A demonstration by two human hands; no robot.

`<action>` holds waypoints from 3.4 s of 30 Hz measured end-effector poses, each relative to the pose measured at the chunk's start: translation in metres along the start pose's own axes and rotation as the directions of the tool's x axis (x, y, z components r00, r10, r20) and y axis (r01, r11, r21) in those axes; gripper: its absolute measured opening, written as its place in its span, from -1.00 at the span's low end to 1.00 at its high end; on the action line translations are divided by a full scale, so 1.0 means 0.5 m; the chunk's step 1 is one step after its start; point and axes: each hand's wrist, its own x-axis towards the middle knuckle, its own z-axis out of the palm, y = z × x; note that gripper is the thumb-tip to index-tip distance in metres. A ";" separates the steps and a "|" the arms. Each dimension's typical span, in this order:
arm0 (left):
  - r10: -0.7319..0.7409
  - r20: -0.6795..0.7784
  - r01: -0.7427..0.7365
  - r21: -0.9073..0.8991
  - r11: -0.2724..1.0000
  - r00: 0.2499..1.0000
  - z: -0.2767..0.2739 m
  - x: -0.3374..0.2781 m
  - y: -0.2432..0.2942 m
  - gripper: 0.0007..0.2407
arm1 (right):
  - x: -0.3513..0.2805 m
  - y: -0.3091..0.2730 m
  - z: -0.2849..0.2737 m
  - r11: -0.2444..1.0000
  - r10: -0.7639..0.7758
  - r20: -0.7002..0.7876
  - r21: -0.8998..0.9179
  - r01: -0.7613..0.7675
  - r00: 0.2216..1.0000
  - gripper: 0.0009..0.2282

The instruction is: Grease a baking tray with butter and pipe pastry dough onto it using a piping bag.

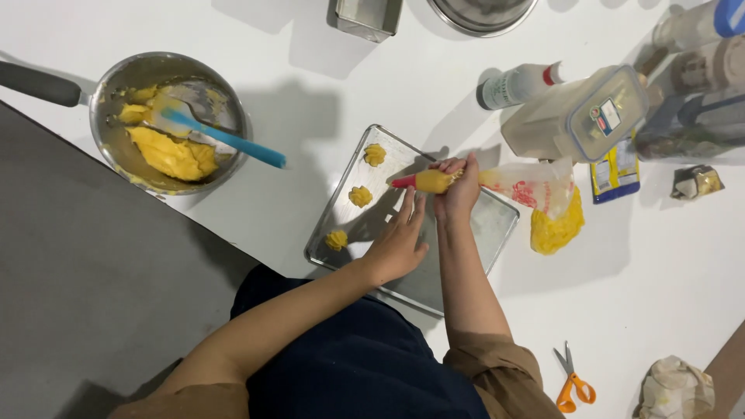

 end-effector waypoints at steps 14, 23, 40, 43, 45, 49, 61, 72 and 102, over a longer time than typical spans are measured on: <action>-0.034 -0.023 0.034 -0.003 0.999 0.999 0.034 0.042 -0.027 -0.15 | 0.026 0.035 -0.027 0.995 0.048 -0.107 0.093 -0.038 0.993 -0.57; -0.027 -0.041 0.027 0.017 0.999 0.999 0.041 0.047 -0.027 -0.15 | 0.022 0.024 -0.014 0.990 0.090 -0.099 0.120 -0.078 0.991 -0.58; -0.041 0.013 0.041 -0.008 0.999 0.999 0.049 0.072 -0.020 -0.19 | 0.044 -0.011 -0.029 0.997 0.009 -0.090 0.072 -0.003 0.996 -0.59; 0.025 -0.040 -0.024 0.037 0.999 0.999 0.052 0.080 -0.020 -0.18 | 0.051 -0.016 -0.032 0.998 0.004 -0.092 0.067 0.002 0.996 -0.60; -0.018 -0.002 0.018 0.049 0.999 1.000 0.044 0.087 -0.009 -0.17 | 0.055 -0.018 -0.036 0.998 -0.006 -0.101 0.057 0.011 0.995 -0.60; -0.136 0.104 0.135 0.021 0.991 0.985 0.026 0.092 0.010 -0.18 | 0.068 -0.020 -0.049 0.998 -0.021 -0.108 0.050 0.027 0.994 -0.60; -0.009 0.018 0.009 0.005 1.000 1.000 0.049 0.102 -0.019 -0.18 | 0.081 -0.035 -0.052 0.994 -0.059 -0.150 0.083 0.072 0.987 -0.60; 0.016 0.015 -0.016 -0.007 1.000 1.000 0.074 0.086 -0.042 -0.20 | 0.069 -0.022 -0.044 0.986 -0.167 -0.083 0.006 0.168 0.982 -0.55; 0.060 0.074 -0.063 0.036 0.997 0.995 0.096 -0.097 -0.049 -0.20 | -0.127 0.044 -0.079 0.999 0.032 -0.110 0.043 -0.027 0.993 -0.54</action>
